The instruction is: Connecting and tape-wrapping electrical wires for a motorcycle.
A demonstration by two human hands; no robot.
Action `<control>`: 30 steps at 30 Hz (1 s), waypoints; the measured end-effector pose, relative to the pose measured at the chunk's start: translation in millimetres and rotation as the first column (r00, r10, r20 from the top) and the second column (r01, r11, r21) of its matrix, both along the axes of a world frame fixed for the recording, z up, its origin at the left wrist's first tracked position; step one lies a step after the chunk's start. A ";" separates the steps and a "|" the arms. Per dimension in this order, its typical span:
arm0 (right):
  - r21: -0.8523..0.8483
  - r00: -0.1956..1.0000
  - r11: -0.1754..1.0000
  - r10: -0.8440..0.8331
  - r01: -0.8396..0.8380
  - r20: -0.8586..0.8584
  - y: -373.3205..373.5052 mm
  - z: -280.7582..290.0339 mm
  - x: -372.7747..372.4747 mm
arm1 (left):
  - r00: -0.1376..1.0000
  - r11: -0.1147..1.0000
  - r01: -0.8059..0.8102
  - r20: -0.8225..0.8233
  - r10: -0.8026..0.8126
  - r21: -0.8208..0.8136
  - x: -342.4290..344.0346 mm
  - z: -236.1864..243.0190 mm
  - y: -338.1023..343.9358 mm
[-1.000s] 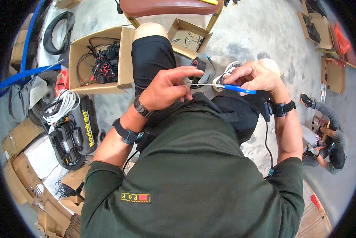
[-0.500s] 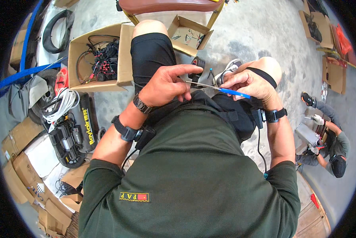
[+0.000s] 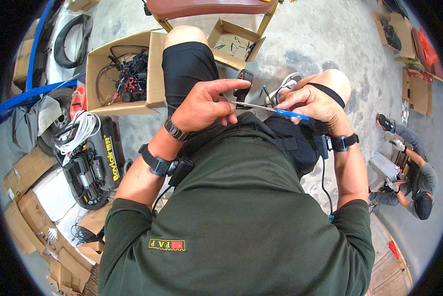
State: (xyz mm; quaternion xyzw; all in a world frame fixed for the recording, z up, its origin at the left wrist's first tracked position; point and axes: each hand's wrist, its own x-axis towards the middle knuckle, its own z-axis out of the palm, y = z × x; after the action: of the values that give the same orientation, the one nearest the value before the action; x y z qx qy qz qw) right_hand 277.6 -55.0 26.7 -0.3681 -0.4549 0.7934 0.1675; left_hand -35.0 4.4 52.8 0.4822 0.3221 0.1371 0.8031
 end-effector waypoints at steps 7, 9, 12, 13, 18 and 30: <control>0.140 0.986 0.990 -0.030 0.007 0.162 10.4 28.6 20.0 | 0.996 0.996 -0.091 0.015 0.091 0.018 -0.8 -2.9 6.7; 0.141 0.980 0.980 -0.155 0.137 0.125 18.2 41.3 24.9 | 0.993 0.994 -0.107 0.046 0.107 0.000 0.7 -11.1 7.5; 0.059 0.935 0.947 -0.321 0.315 0.151 41.4 60.3 12.7 | 0.995 0.996 -0.075 0.070 0.077 -0.043 1.9 -21.3 7.9; 0.164 0.882 0.907 -0.416 0.387 0.221 52.6 62.1 6.9 | 0.995 0.997 -0.060 0.081 0.064 -0.054 4.2 -21.4 9.8; 0.672 0.642 0.735 -0.559 0.092 0.524 134.8 75.1 -31.8 | 0.993 0.991 0.028 0.117 -0.014 -0.127 8.5 -35.6 12.4; 0.502 0.214 0.537 -0.509 -0.678 0.834 293.9 35.5 -83.7 | 0.975 0.979 0.099 0.215 -0.059 -0.180 4.7 -47.2 25.9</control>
State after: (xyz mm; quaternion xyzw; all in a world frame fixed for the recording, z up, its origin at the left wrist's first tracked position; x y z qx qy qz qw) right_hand 193.8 238.8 62.2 -0.6106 -0.7878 0.0546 -0.0593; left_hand -30.3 30.3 5.6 0.3988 0.2282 0.1235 0.8796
